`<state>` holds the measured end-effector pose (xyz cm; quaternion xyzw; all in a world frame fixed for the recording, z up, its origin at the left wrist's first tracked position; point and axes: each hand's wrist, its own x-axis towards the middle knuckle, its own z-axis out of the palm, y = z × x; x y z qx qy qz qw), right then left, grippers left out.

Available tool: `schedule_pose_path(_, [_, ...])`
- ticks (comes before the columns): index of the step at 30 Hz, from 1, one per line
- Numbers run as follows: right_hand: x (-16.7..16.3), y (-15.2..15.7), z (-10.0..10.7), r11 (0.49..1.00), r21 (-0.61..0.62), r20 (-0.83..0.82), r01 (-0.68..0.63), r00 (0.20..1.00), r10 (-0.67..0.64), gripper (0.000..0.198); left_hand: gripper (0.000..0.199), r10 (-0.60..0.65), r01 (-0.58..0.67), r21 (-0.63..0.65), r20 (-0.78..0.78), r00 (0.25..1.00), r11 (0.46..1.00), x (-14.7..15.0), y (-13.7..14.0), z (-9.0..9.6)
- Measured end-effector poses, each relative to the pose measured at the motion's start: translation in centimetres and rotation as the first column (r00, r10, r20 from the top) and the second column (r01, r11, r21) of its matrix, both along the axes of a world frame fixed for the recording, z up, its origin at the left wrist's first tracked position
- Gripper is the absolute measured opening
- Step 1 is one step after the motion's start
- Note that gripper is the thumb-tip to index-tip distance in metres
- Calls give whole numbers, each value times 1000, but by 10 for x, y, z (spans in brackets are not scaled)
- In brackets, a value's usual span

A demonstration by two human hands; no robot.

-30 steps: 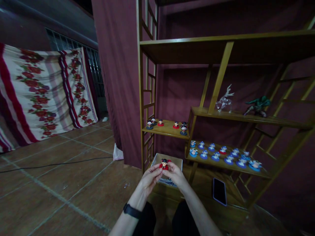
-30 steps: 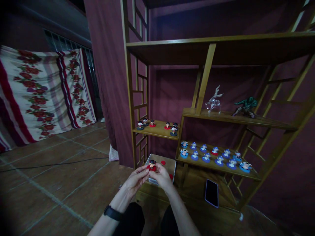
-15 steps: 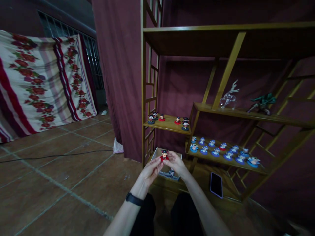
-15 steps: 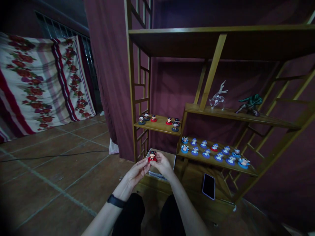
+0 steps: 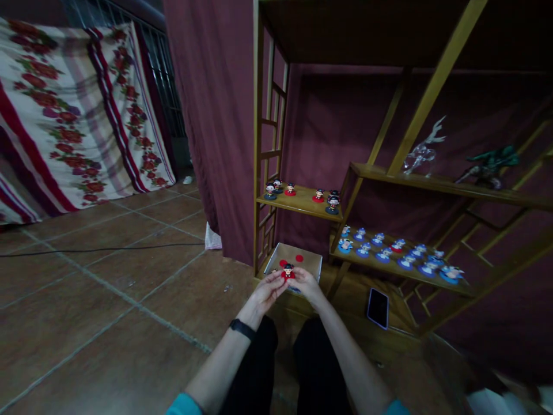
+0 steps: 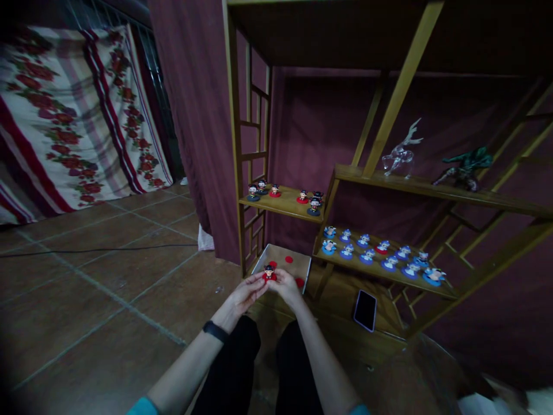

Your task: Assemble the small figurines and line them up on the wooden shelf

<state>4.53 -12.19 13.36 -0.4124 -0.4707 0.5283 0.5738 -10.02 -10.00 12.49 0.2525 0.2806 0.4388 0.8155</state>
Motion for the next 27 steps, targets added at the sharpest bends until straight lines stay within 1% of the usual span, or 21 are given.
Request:
schedule_pose_path(3, [1, -1, -23, 999, -41, 5, -24, 1000, 24, 44, 33, 26, -26, -4, -60, 998, 1000, 0, -2, -19])
schedule_pose_path(8, [4, -1, -60, 995, -102, 39, 4, 999, -1, 46, 37, 25, -18, 59, -125, 992, 998, 2, -6, -49])
schedule_pose_path(11, [9, -1, -79, 991, -128, 65, 35, 998, -27, 45, 42, 13, 3, 95, -166, 986, 995, 4, -8, -63])
schedule_pose_path(14, [12, -3, -94, 988, -151, 60, 33, 998, -24, 45, 43, 16, 1, 88, -198, 980, 996, 6, -8, -74])
schedule_pose_path(20, [17, -11, -114, 985, -165, -2, 52, 999, -53, 41, 42, -31, 42, 50, -216, 976, 998, 14, -7, -91])
schedule_pose_path(25, [17, -10, -121, 982, -159, -56, 99, 992, -109, 38, 38, -29, 29, -5, -206, 978, 1000, 22, -3, -101])
schedule_pose_path(27, [16, -8, -122, 982, -143, -62, 126, 989, -136, 36, 39, -24, 24, -1, -202, 979, 1000, 25, -2, -104])
